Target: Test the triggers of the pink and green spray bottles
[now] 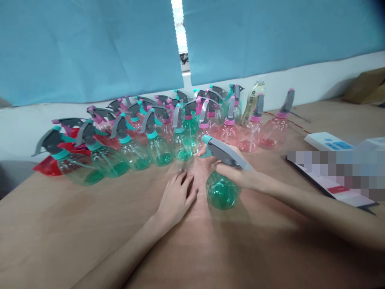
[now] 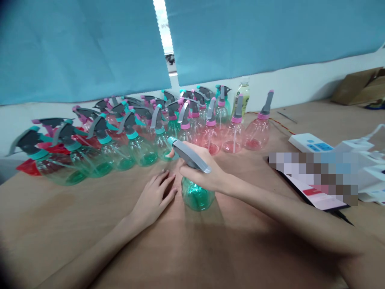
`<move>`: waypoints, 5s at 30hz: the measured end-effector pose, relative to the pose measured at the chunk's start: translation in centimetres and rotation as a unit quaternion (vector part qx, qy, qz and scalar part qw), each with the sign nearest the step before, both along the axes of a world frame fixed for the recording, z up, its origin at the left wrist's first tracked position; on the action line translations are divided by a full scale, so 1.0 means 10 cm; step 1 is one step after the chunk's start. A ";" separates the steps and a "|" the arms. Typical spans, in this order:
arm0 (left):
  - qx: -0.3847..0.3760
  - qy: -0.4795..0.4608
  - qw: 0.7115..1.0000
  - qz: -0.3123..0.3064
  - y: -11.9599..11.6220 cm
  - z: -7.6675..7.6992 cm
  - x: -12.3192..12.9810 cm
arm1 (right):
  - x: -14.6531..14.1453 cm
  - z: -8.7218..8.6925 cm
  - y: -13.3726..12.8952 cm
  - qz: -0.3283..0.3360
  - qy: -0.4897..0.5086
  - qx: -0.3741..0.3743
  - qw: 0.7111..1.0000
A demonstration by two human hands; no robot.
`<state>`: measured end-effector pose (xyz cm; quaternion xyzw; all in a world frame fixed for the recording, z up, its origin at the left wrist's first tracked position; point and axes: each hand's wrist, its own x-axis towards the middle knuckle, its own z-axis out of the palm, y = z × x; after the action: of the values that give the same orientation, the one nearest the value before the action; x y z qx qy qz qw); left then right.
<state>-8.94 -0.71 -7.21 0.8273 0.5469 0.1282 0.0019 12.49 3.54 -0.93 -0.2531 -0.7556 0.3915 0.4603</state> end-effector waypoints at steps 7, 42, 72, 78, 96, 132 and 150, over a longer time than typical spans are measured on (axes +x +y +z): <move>0.000 0.003 1.000 -0.002 0.00 0.01 0.00 | 0.00 0.02 -0.02 0.012 0.021 -0.014 1.000; 0.012 0.020 1.000 -0.004 0.00 0.00 -0.01 | -0.01 -0.03 -0.01 0.010 0.051 0.006 0.999; 0.011 0.009 1.000 -0.003 0.00 0.00 -0.01 | 0.00 -0.08 0.02 0.023 0.027 0.003 0.999; 0.007 0.010 1.000 -0.004 0.01 0.00 -0.01 | -0.01 -0.07 0.03 0.036 0.022 -0.002 0.999; 0.014 0.013 1.000 -0.008 0.01 -0.01 -0.02 | -0.02 -0.04 0.00 0.011 0.018 0.013 1.000; 0.014 0.020 1.000 -0.006 0.01 -0.01 -0.02 | -0.04 0.01 -0.04 -0.027 0.062 0.045 0.997; 0.022 0.020 1.000 -0.009 0.02 -0.03 -0.03 | 0.00 -0.11 0.03 0.014 0.044 0.029 0.999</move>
<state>-9.23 -0.55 -7.52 0.8347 0.5361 0.1236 -0.0257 12.47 3.83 -2.04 -0.2121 -0.7491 0.3864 0.4946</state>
